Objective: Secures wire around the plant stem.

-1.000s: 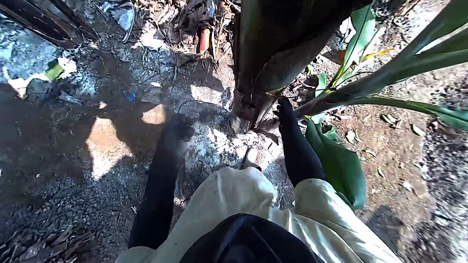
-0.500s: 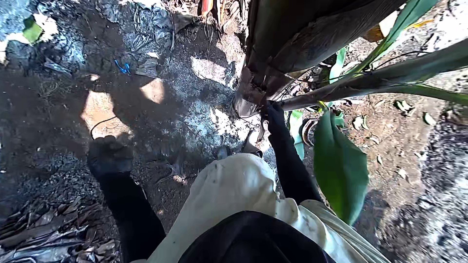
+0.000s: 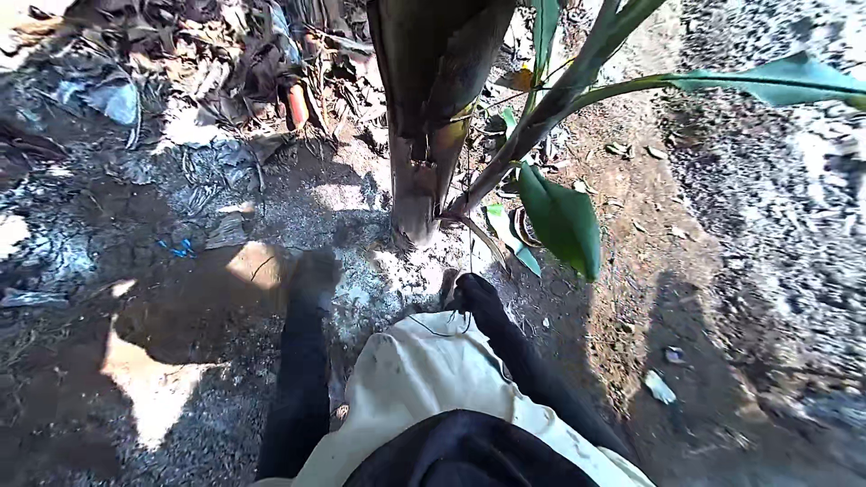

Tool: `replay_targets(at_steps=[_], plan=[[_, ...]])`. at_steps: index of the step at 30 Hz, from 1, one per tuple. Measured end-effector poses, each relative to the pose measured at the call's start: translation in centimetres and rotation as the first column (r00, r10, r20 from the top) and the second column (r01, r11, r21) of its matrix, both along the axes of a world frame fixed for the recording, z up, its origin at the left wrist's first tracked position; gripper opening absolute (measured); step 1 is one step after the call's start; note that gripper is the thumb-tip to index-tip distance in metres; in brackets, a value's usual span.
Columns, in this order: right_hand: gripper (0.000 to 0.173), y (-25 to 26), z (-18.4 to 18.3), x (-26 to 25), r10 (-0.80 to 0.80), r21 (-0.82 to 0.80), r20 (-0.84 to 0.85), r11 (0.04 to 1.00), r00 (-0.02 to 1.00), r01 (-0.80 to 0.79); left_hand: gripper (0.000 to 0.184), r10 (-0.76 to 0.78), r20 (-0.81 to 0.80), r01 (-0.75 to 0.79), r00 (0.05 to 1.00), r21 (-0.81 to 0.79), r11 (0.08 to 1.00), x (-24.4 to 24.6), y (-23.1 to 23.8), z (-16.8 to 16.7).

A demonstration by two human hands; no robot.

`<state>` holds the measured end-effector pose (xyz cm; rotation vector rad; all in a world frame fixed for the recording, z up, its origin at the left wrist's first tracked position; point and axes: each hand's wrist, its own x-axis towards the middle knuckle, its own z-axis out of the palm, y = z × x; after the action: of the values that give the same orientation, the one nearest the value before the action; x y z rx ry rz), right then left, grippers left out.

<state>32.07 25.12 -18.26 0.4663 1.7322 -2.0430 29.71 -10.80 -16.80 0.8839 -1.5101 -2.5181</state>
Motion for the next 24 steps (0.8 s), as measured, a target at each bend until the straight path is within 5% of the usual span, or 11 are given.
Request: replay_targets(at_steps=[2,4,7,16,24], plan=[[0.036,1.6,1.4,1.3,-0.112,0.035,-0.061,0.993,0.992,0.115,0.035,-0.215,-0.007,0.200,0.977,-0.338,0.920,-0.8,2.8,1.7],[0.035,2.4,2.3,2.1,-0.139,0.064,-0.123,0.987,0.983,0.148,0.035,-0.432,-0.035,0.324,0.901,-0.607,0.726,-1.3,4.0,2.4],[0.037,1.6,3.4,3.5,-0.147,0.039,-0.142,0.987,0.979,0.154,0.030,-0.595,-0.056,0.386,0.802,-0.710,0.588,-2.1,5.7,3.2],[0.041,1.4,3.8,5.7,-0.185,0.031,-0.138,0.981,0.973,0.191,0.029,-0.630,-0.253,0.227,0.734,-0.783,0.579,-2.7,11.2,2.8],[0.039,3.9,2.7,7.3,-0.172,-0.025,-0.104,0.985,0.980,0.170,0.036,-0.605,-0.390,0.400,0.694,-0.490,0.775,-1.7,10.8,4.4]])
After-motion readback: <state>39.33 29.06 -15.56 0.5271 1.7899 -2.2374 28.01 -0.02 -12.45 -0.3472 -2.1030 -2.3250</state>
